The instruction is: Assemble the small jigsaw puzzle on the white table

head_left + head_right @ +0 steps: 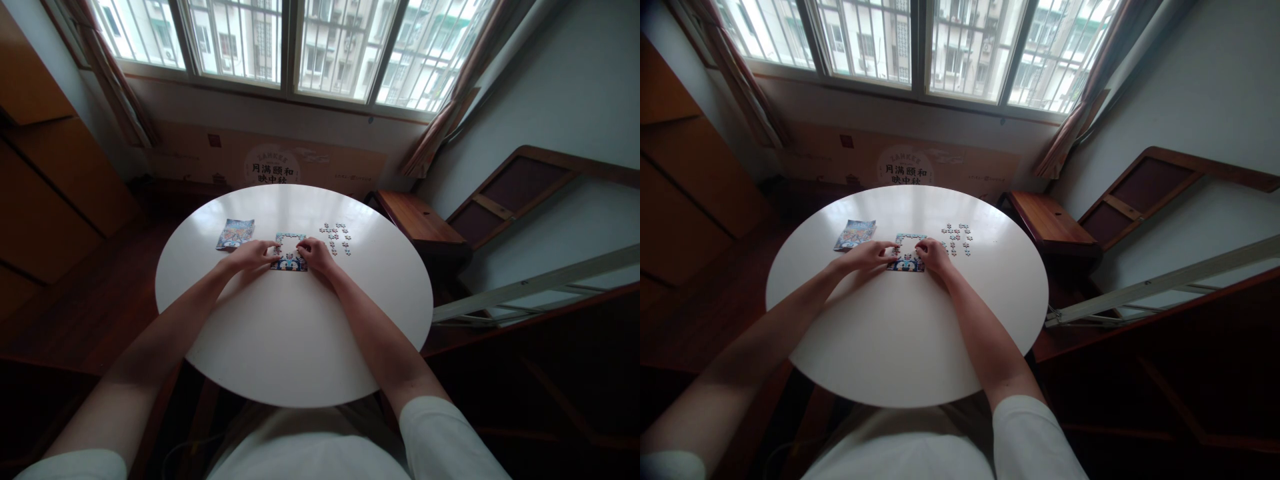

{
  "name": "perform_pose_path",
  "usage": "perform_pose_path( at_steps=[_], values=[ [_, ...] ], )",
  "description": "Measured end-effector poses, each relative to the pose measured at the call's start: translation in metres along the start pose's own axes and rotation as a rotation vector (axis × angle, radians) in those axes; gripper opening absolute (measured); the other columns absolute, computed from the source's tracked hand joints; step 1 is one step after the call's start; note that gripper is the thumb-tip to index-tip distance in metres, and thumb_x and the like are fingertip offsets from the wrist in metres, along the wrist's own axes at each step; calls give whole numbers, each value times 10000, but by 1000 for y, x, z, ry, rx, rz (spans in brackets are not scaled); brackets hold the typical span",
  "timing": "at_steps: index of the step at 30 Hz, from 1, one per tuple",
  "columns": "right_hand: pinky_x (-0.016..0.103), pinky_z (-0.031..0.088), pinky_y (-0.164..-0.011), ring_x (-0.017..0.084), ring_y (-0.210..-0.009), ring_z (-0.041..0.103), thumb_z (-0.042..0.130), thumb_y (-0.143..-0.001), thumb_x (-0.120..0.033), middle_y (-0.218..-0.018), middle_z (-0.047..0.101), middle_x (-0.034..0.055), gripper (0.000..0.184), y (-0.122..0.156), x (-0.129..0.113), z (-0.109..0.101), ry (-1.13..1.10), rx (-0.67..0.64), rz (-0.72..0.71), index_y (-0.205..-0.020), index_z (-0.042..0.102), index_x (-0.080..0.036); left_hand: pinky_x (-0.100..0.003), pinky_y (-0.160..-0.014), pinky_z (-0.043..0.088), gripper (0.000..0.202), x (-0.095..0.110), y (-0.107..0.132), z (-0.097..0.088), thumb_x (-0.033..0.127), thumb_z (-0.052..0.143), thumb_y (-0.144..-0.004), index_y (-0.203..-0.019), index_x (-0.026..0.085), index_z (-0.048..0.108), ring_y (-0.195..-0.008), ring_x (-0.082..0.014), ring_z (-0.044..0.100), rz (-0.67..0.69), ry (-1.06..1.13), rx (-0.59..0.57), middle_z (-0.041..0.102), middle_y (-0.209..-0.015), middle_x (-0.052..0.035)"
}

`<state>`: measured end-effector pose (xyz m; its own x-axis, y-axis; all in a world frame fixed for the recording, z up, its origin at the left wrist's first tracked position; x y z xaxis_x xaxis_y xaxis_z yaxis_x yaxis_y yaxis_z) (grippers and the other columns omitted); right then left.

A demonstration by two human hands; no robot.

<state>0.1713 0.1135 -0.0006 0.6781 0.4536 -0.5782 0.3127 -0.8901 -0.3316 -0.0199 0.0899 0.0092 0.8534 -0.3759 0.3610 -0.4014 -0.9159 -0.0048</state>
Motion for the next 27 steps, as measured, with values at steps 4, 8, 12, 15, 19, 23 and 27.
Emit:
perform_pose_path(
  at_steps=[4, 8, 12, 15, 19, 23, 27],
  values=[
    [275, 493, -832, 162, -836, 647, 602, -843, -172, -918, 711, 47, 164, 0, -1, -1, -5, 3, -6, -898, 756, -189, -242, -583, 316, 626, -1, 0, 1, 589, 534, -846, -1323, 193, 620, -656, -169, 579, -5, 5, 0, 697, -777, -34],
    [274, 495, -817, 162, -824, 644, 603, -844, -177, -912, 710, 48, 161, 1, -2, -2, 1, 4, -7, -896, 755, -190, -245, -578, 312, 631, -1, 0, 1, 592, 534, -844, -1324, 192, 621, -657, -170, 580, -5, 16, 2, 697, -783, -35],
    [277, 496, -817, 163, -819, 643, 601, -841, -171, -915, 709, 51, 165, 1, -1, -1, -4, 5, -4, -902, 754, -183, -248, -580, 311, 622, 1, 2, -1, 579, 542, -843, -1322, 191, 625, -652, -170, 578, -15, 20, -3, 690, -772, -34],
    [277, 495, -822, 161, -825, 642, 599, -840, -172, -916, 708, 48, 166, 1, -1, -1, -7, 2, 0, -899, 753, -188, -251, -591, 317, 615, 4, 3, -3, 573, 552, -841, -1315, 189, 631, -648, -171, 575, -21, 23, 0, 689, -759, -33],
    [278, 490, -821, 162, -826, 639, 595, -842, -181, -917, 706, 52, 177, 1, -2, -1, 0, -4, 1, -909, 759, -185, -248, -603, 320, 612, 7, 5, -5, 566, 554, -845, -1315, 181, 632, -645, -169, 573, -27, 25, -5, 692, -750, -32],
    [280, 487, -818, 165, -820, 639, 593, -841, -185, -927, 707, 59, 190, 1, -2, -1, 5, -10, 0, -923, 764, -180, -246, -603, 317, 613, 7, 5, -5, 566, 556, -848, -1320, 183, 628, -647, -167, 571, -33, 20, -7, 695, -752, -30],
    [276, 485, -810, 161, -812, 633, 596, -836, -180, -918, 707, 50, 183, 1, -1, -1, 6, 0, -4, -911, 762, -186, -245, -602, 320, 600, 6, 4, -4, 553, 549, -860, -1326, 182, 621, -650, -166, 573, -19, 12, -9, 692, -758, -34]
  ],
)
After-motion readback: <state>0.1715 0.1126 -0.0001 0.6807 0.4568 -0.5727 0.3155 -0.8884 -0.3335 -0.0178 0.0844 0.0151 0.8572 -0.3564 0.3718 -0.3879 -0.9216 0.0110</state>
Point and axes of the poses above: each hand's wrist, its own y-axis away from the middle knuckle, its own z-axis out of the palm, x = y × z, the point moved 6 cm from there along -y, towards the middle knuckle
